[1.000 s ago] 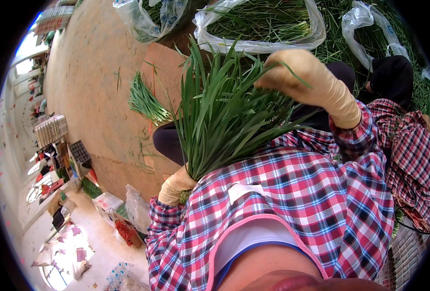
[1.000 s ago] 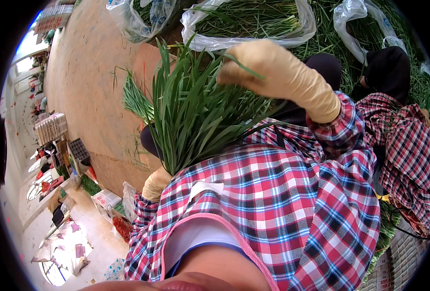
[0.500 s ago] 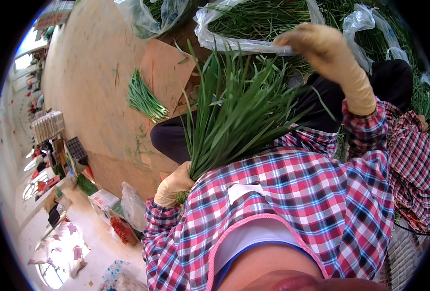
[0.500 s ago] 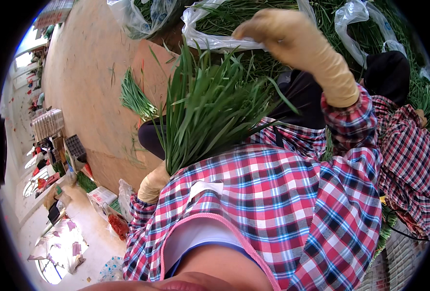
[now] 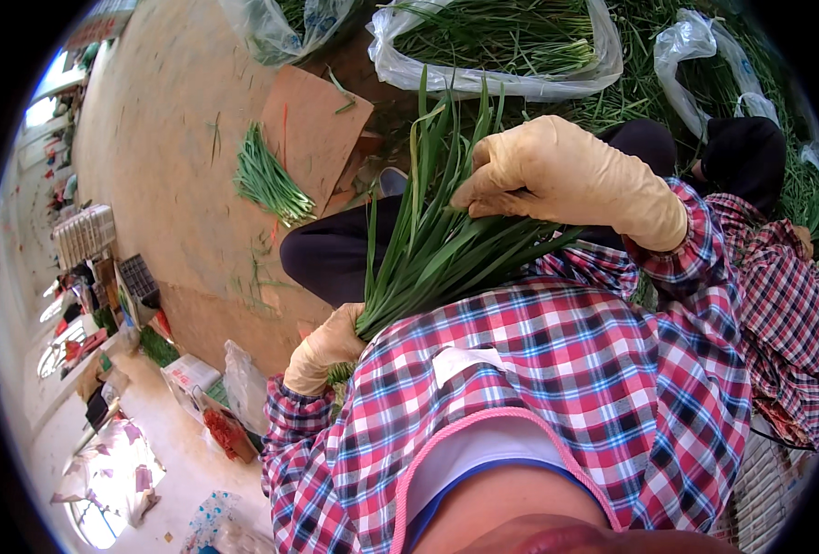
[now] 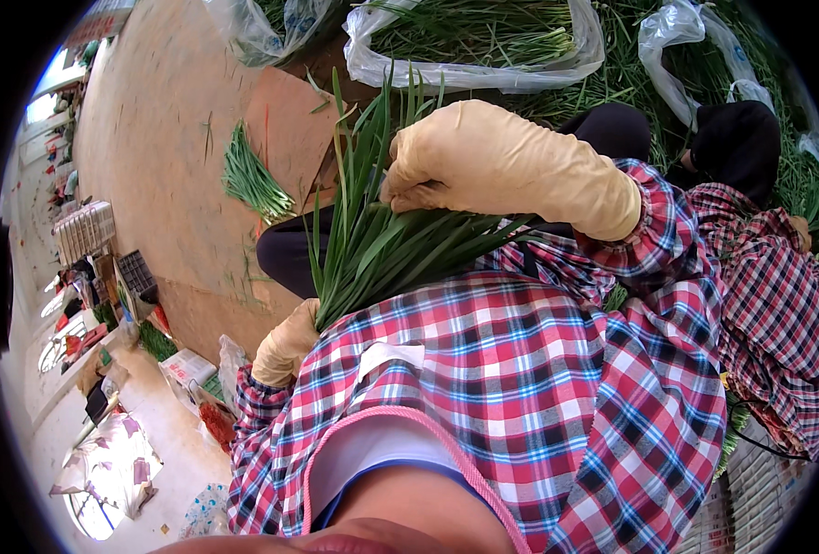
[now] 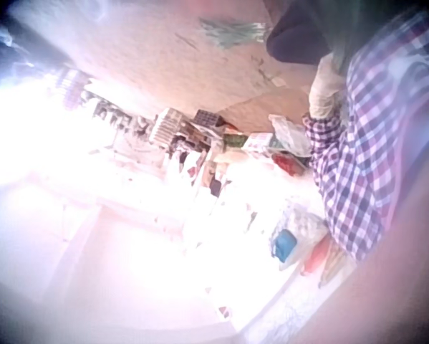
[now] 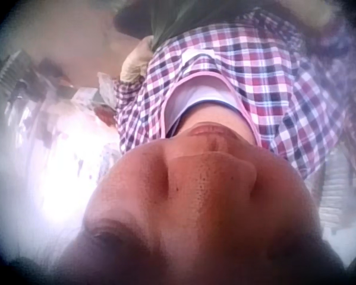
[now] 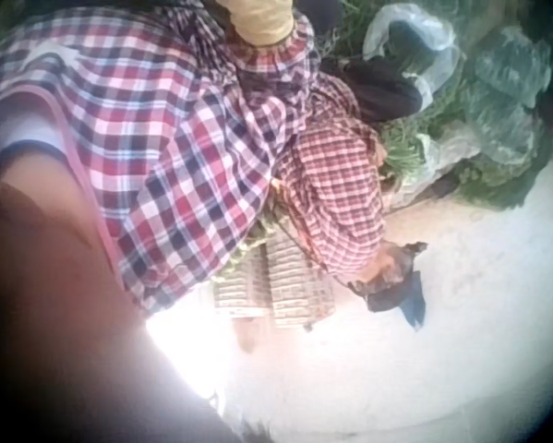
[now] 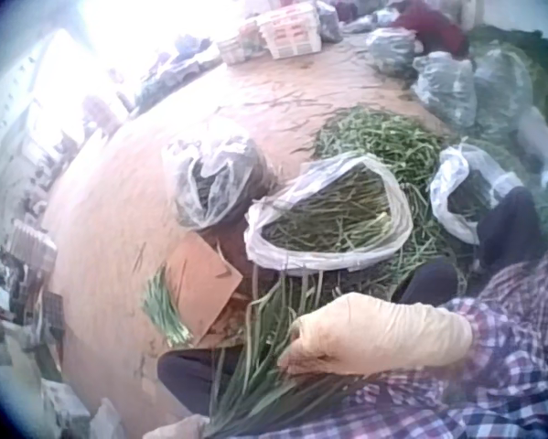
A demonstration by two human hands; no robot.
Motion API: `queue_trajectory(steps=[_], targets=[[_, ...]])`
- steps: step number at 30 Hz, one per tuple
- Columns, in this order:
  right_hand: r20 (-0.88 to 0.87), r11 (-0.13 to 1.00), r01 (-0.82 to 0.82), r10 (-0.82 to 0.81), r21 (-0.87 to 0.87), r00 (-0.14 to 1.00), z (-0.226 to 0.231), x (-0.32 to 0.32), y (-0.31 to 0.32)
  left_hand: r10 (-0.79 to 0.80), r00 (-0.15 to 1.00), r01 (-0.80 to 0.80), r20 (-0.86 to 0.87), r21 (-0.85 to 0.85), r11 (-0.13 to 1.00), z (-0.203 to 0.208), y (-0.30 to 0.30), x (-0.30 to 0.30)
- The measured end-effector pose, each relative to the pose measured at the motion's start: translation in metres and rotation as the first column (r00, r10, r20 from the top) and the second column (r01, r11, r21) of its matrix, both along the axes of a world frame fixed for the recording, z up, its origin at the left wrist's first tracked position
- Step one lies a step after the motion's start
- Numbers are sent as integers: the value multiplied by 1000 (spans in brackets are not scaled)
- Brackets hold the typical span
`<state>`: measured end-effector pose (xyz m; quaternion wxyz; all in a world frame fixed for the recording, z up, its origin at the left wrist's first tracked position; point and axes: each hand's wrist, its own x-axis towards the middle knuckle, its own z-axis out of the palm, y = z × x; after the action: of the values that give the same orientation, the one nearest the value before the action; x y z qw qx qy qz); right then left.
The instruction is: The person sorts bunches of green chives by hand while wearing gloves, removing debris and damaged stalks before placing the cleaned bunches into plastic bags.
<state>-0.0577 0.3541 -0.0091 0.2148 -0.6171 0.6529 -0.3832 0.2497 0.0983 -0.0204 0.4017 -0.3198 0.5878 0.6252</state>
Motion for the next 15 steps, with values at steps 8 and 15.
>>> queue_trajectory(steps=[8, 15], targets=[[-3, 916, 318, -328, -246, 945, -30, -2, -3, -31, 996, 33, 79, -15, 999, 20, 11, -20], [-545, 981, -27, -84, -192, 834, 12, 22, -9, -84, 996, 85, 36, -18, 996, 22, 11, -21]])
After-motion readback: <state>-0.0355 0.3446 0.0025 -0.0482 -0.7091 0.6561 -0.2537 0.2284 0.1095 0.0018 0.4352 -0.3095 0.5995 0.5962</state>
